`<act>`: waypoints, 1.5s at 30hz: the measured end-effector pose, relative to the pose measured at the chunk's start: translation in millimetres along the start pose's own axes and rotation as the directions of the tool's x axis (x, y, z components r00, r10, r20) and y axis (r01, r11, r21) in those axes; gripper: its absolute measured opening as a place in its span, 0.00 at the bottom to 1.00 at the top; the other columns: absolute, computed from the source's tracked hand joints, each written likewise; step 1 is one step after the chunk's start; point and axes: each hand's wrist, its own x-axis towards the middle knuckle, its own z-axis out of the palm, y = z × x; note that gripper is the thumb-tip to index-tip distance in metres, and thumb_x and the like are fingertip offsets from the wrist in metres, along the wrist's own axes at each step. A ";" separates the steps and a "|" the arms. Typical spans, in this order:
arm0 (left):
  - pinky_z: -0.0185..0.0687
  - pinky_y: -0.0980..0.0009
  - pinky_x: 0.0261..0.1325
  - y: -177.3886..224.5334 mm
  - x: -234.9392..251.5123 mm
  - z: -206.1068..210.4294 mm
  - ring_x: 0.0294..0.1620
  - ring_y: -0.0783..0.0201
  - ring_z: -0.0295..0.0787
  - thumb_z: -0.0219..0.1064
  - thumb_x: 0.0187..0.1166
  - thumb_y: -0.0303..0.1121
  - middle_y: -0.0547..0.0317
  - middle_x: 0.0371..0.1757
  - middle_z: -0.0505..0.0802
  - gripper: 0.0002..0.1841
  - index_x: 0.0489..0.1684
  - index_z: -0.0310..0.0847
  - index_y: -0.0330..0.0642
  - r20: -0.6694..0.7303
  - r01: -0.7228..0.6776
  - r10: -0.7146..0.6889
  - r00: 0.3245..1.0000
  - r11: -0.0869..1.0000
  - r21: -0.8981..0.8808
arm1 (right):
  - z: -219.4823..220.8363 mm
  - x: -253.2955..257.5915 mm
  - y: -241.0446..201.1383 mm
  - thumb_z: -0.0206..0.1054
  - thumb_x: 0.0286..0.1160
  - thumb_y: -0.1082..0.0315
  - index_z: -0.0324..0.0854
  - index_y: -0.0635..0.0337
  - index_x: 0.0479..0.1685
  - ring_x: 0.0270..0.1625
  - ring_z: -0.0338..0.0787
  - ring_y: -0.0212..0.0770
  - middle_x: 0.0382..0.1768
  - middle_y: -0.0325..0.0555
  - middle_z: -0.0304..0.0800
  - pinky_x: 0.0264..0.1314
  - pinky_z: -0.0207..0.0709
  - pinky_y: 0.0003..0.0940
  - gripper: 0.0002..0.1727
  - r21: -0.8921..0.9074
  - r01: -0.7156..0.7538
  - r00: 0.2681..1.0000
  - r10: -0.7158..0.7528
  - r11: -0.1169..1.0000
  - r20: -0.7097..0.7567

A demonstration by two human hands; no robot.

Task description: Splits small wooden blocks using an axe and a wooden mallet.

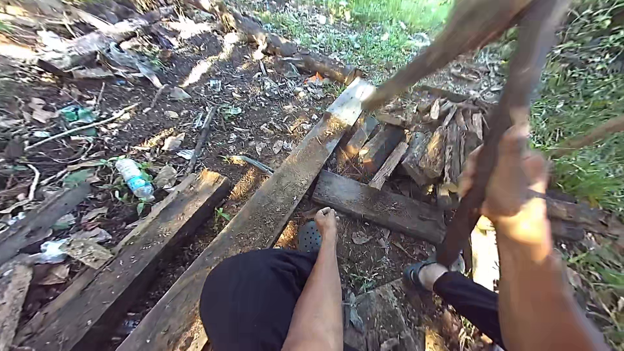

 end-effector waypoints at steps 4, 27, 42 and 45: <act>0.93 0.55 0.41 -9.3 10.0 5.8 0.38 0.49 0.95 0.67 0.82 0.27 0.37 0.46 0.93 0.16 0.65 0.81 0.28 0.006 -0.010 0.010 1.000 1.000 -0.016 | 1.4 52.5 -54.8 0.27 0.95 0.44 0.71 0.49 0.35 0.11 0.79 0.36 0.13 0.32 0.74 0.14 0.82 0.38 0.31 0.125 0.346 0.936 -0.332 0.930 -0.120; 0.81 0.47 0.68 13.2 8.2 -15.7 0.62 0.49 0.90 0.66 0.85 0.39 0.44 0.57 0.94 0.19 0.65 0.84 0.35 -0.292 -0.179 0.281 0.914 0.926 0.331 | 24.0 -78.6 272.7 0.51 0.70 0.17 0.85 0.58 0.34 0.26 0.87 0.51 0.23 0.49 0.83 0.34 0.82 0.57 0.46 -0.690 -0.255 0.910 0.409 0.677 0.064; 0.83 0.40 0.65 4.7 48.9 65.1 0.78 0.39 0.76 0.85 0.58 0.58 0.37 0.80 0.77 0.51 0.84 0.68 0.42 0.089 -0.167 0.212 0.973 0.387 0.907 | 17.6 -87.8 313.1 0.46 0.85 0.29 0.81 0.61 0.33 0.14 0.83 0.45 0.16 0.46 0.82 0.20 0.84 0.46 0.41 -0.194 -0.673 0.736 0.622 0.714 -0.267; 0.83 0.40 0.65 0.8 57.5 67.0 0.80 0.37 0.73 0.82 0.61 0.44 0.36 0.82 0.73 0.44 0.82 0.70 0.41 0.138 -0.181 0.196 0.971 0.221 0.958 | 15.4 -89.7 327.5 0.48 0.86 0.30 0.80 0.62 0.34 0.12 0.82 0.44 0.15 0.46 0.81 0.17 0.83 0.44 0.39 -0.052 -0.747 0.648 0.708 0.663 -0.281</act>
